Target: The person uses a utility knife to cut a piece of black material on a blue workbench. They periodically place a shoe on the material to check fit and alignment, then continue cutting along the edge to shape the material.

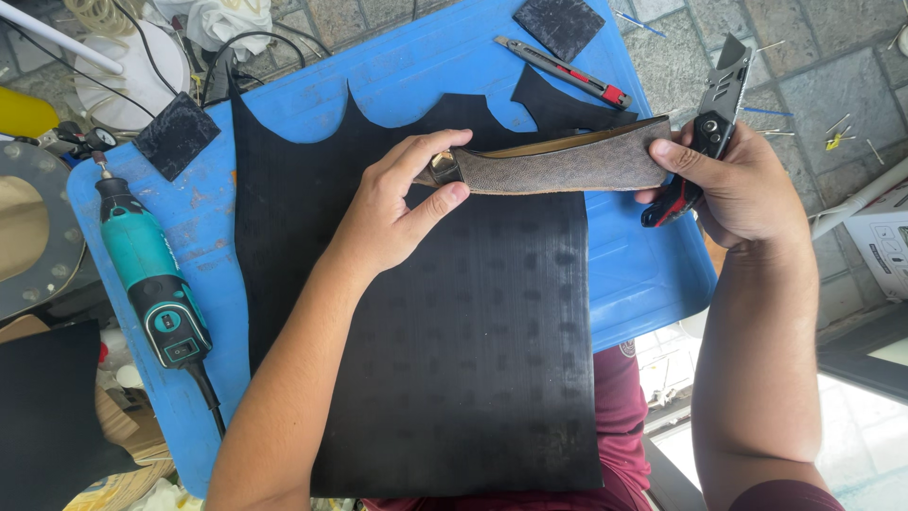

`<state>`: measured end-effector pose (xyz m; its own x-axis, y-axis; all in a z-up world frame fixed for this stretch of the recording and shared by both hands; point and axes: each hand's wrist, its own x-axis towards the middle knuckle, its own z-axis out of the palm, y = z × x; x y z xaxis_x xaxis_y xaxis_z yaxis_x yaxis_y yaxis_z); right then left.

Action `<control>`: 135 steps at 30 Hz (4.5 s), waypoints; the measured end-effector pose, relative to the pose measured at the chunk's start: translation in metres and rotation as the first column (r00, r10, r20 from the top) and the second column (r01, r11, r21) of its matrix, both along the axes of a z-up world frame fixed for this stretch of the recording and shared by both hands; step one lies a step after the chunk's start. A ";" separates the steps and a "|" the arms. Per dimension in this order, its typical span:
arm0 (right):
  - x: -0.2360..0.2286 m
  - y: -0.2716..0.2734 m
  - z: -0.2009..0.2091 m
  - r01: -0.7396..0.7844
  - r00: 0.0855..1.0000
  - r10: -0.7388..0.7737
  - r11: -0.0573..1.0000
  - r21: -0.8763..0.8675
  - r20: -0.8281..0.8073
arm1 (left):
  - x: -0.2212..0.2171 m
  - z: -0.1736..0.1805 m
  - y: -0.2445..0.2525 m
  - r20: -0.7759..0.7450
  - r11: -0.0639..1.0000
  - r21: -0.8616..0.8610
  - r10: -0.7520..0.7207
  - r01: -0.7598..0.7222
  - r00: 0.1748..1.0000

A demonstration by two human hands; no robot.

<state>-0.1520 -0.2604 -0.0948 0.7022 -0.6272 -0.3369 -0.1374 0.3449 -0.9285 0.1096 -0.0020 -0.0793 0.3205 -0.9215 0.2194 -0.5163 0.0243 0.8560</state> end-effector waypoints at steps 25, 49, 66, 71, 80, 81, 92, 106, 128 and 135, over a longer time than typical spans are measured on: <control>-0.011 0.008 -0.010 -0.051 0.981 0.064 0.996 -0.076 0.181 | 0.005 0.001 0.017 0.068 0.995 -0.092 -0.033 0.039 0.997; -0.018 0.027 0.008 -0.006 0.978 0.005 1.000 0.004 0.211 | 0.023 -0.001 0.002 0.402 0.989 0.149 -0.049 -0.012 0.914; -0.064 -0.028 -0.042 0.077 0.910 -0.130 0.986 0.147 0.393 | 0.057 -0.013 0.033 0.645 0.960 0.042 0.186 -0.277 0.741; -0.079 -0.050 -0.059 0.015 0.824 -0.123 0.981 0.196 0.552 | 0.060 -0.010 0.015 0.729 0.864 0.216 0.167 -0.455 0.664; -0.017 -0.019 -0.013 0.096 0.844 -0.262 0.932 0.349 0.468 | 0.102 0.018 0.017 0.488 0.887 0.057 0.376 -0.459 0.787; -0.013 -0.017 -0.010 0.065 0.822 -0.272 0.918 0.392 0.500 | 0.109 0.020 0.017 0.510 0.873 0.013 0.414 -0.488 0.754; -0.017 -0.032 -0.018 0.078 0.786 -0.356 0.868 0.491 0.505 | 0.164 0.021 0.022 0.611 0.653 0.078 0.566 -0.754 0.553; -0.001 -0.008 -0.013 0.084 0.791 -0.384 0.840 0.536 0.476 | 0.093 0.042 0.095 0.838 0.320 0.273 0.384 -0.907 0.387; 0.048 0.051 0.041 -0.141 0.981 0.129 0.987 0.074 0.146 | -0.019 0.011 0.010 -0.923 0.811 -0.180 0.056 -0.556 0.380; 0.027 0.033 0.044 -0.366 0.719 -0.096 0.790 -0.492 -0.688 | 0.019 -0.005 0.060 -0.885 0.764 -0.343 -0.069 -0.546 0.460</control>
